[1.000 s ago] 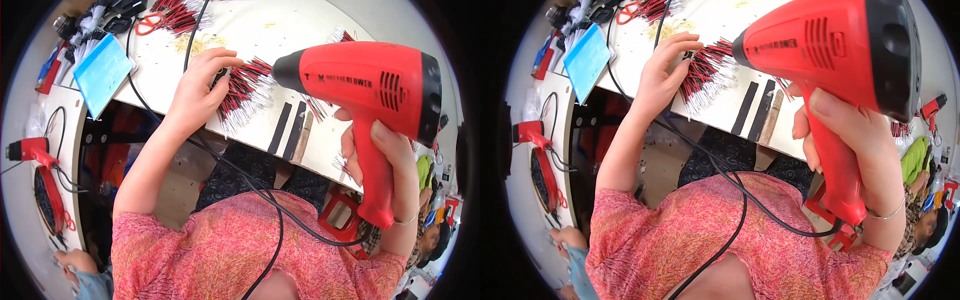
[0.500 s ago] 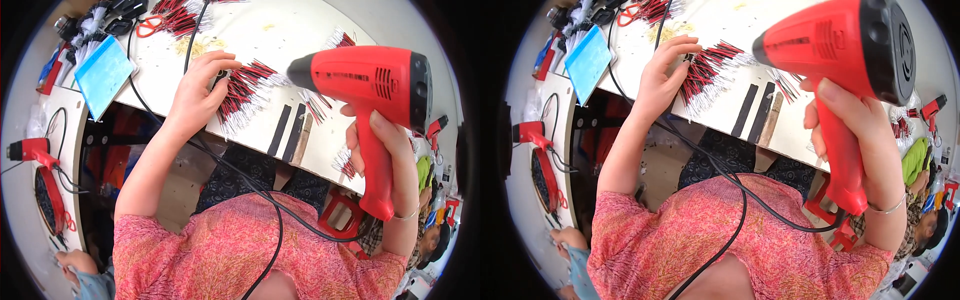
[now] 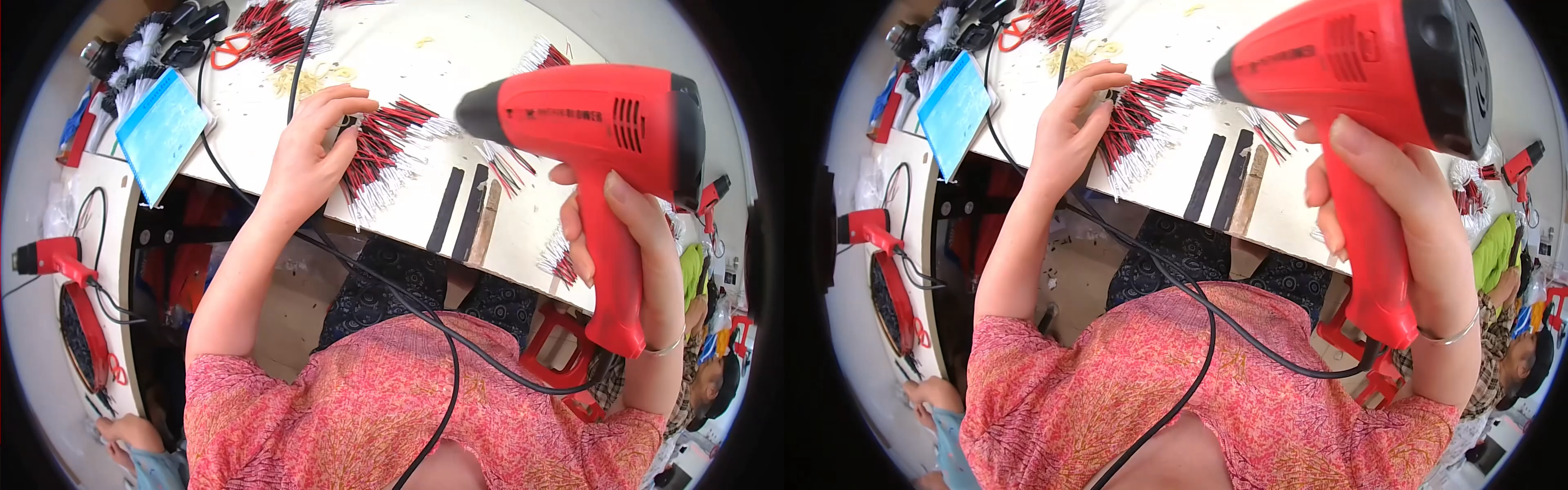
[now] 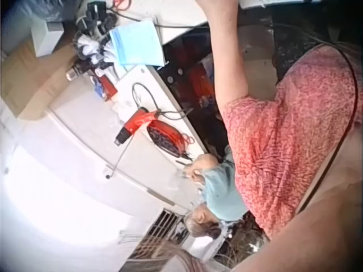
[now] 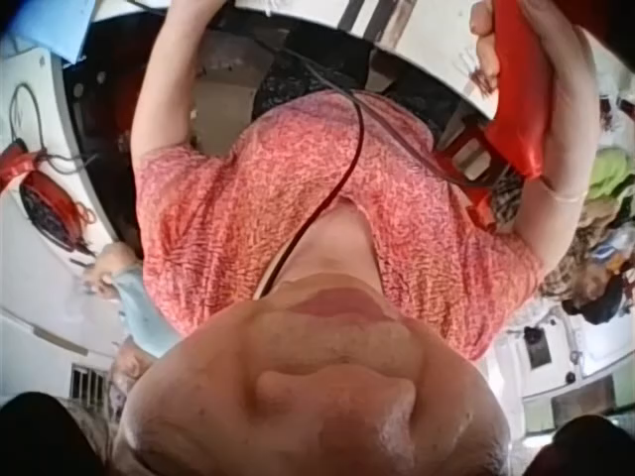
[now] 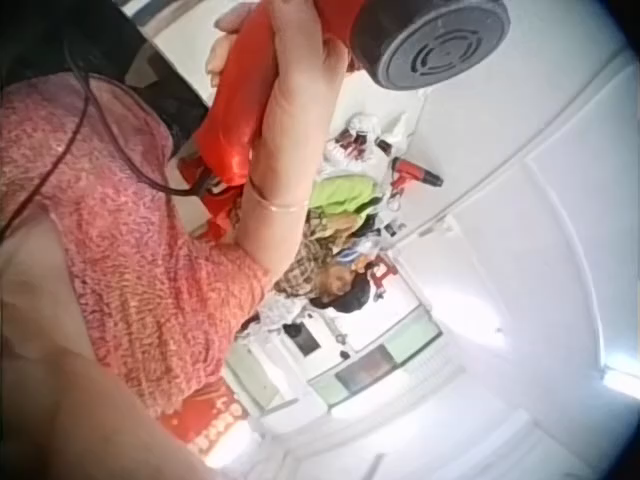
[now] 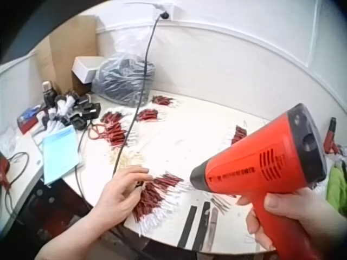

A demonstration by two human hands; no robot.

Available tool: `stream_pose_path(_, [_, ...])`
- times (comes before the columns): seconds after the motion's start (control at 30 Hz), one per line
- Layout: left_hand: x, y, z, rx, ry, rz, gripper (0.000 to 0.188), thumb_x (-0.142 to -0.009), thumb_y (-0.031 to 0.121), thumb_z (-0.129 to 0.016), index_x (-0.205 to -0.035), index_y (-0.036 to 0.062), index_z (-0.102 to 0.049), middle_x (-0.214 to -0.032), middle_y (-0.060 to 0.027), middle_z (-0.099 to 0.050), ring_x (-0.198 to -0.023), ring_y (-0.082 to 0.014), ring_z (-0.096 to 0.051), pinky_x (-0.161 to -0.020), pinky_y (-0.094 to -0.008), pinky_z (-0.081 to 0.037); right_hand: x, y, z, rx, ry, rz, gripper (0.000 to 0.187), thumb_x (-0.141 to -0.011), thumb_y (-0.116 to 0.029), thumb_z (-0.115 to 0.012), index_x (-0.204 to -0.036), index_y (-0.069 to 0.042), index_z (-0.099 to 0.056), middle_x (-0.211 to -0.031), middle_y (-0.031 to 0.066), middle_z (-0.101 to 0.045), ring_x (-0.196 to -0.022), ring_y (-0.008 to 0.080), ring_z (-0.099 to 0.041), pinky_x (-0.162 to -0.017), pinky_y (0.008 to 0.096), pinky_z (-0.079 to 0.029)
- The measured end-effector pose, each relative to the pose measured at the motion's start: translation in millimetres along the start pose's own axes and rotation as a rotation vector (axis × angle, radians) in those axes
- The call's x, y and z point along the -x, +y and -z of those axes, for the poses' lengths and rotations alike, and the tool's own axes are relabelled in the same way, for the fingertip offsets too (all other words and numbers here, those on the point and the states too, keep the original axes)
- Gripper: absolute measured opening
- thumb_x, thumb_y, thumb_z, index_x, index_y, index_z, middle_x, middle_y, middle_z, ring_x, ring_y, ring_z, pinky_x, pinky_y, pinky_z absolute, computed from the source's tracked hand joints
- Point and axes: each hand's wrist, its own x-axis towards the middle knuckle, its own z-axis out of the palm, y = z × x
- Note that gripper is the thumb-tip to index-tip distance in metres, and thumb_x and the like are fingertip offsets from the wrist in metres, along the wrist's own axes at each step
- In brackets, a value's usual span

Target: The person applies heat to bundles of insulated wires arranged on a workbench using a heat gun.

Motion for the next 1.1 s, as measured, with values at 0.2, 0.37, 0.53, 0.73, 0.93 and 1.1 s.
stream_pose_path(0.2, [3,-3,1,-0.011,0.016,0.002,0.031,-0.089,-0.002,-0.059,-0.116,0.0058,-0.07,-0.128,-0.0124,-0.065,-0.129,-0.0304,-0.056,-0.11,-0.0391,-0.043,-6,6,4,0.011,-0.006,-0.017,0.047,-0.098,-0.037,-0.062,-0.118,0.005,-0.062,-0.078,0.0092,-0.063,-0.053,0.0107,-0.055,-0.05,0.023,-0.042])
stream_pose_path(0.37, [-3,-3,2,0.065,-0.016,0.035,0.028,-0.09,0.0,-0.06,-0.116,0.0054,-0.071,-0.128,-0.0127,-0.066,-0.126,-0.0295,-0.059,-0.109,-0.0379,-0.044,12,3,4,-0.057,0.022,0.056,0.047,-0.098,-0.036,-0.06,-0.119,0.007,-0.061,-0.077,0.0111,-0.062,-0.052,0.0121,-0.053,-0.049,0.0231,-0.041])
stream_pose_path(0.53, [-15,13,9,0.061,-0.081,0.078,0.027,-0.094,0.005,-0.06,-0.119,0.005,-0.07,-0.13,-0.0128,-0.065,-0.125,-0.0305,-0.059,-0.109,-0.0378,-0.044,25,19,12,-0.064,0.12,0.194,0.05,-0.098,-0.037,-0.059,-0.12,0.008,-0.06,-0.078,0.0133,-0.062,-0.051,0.0127,-0.052,-0.048,0.0234,-0.04])
stream_pose_path(0.73, [-80,18,-17,-0.284,-0.194,-0.203,0.034,-0.1,0.013,-0.057,-0.134,0.0102,-0.063,-0.143,-0.012,-0.059,-0.133,-0.0324,-0.053,-0.112,-0.0407,-0.043,46,59,31,-0.331,0.221,0.311,0.067,-0.106,-0.047,-0.045,-0.134,0.014,-0.047,-0.084,0.009,-0.057,-0.049,0.0075,-0.05,-0.044,0.0179,-0.038])
stream_pose_path(0.93, [-144,-36,-62,-0.594,-0.301,-0.382,0.035,-0.097,0.013,-0.054,-0.131,0.0099,-0.065,-0.136,-0.0131,-0.064,-0.127,-0.0329,-0.058,-0.109,-0.0422,-0.046,55,97,42,-0.485,0.241,0.435,0.07,-0.103,-0.049,-0.047,-0.138,0.012,-0.042,-0.092,0.0123,-0.056,-0.058,0.0097,-0.053,-0.05,0.0189,-0.041])
stream_pose_path(1.1, [-144,-54,-41,-0.804,-0.35,-0.216,0.035,-0.094,0.014,-0.051,-0.125,0.0094,-0.068,-0.129,-0.0101,-0.067,-0.117,-0.0302,-0.064,-0.1,-0.043,-0.051,59,114,49,-0.506,0.246,0.411,0.069,-0.102,-0.046,-0.049,-0.138,0.013,-0.042,-0.093,0.0123,-0.056,-0.059,0.0101,-0.054,-0.05,0.0189,-0.041])
